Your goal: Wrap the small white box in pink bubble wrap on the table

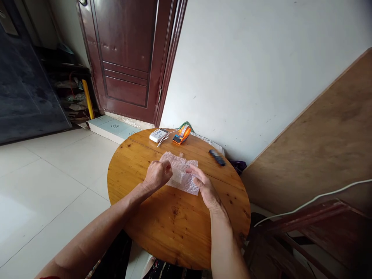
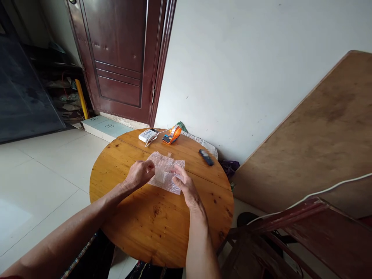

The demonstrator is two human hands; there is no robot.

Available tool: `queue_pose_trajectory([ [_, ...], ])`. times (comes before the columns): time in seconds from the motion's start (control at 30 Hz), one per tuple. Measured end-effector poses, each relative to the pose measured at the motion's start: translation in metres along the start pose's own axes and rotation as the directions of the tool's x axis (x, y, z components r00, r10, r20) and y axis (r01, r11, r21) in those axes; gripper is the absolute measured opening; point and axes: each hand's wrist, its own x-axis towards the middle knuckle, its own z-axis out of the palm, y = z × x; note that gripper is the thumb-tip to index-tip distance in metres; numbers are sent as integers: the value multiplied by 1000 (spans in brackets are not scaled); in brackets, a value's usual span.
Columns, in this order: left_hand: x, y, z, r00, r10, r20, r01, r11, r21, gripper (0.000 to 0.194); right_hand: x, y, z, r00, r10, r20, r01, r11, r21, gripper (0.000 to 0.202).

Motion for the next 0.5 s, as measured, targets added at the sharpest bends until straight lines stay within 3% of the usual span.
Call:
queue_pose_trajectory([
  [0.07,4,-3,6,1000,2,12,-2,999,-41,17,-1,-2,5,999,22,-43,-26,995,-101,72],
  [0.23,1,-13,11,997,30,72,-7,952,-305,18,0,-4,22,984,92,-151,-119,976,-180,18],
  [0.5,-1,-23,9,990,56,133,17,871,-491,17,1,-1,19,989,78,-128,-91,991,-98,11],
])
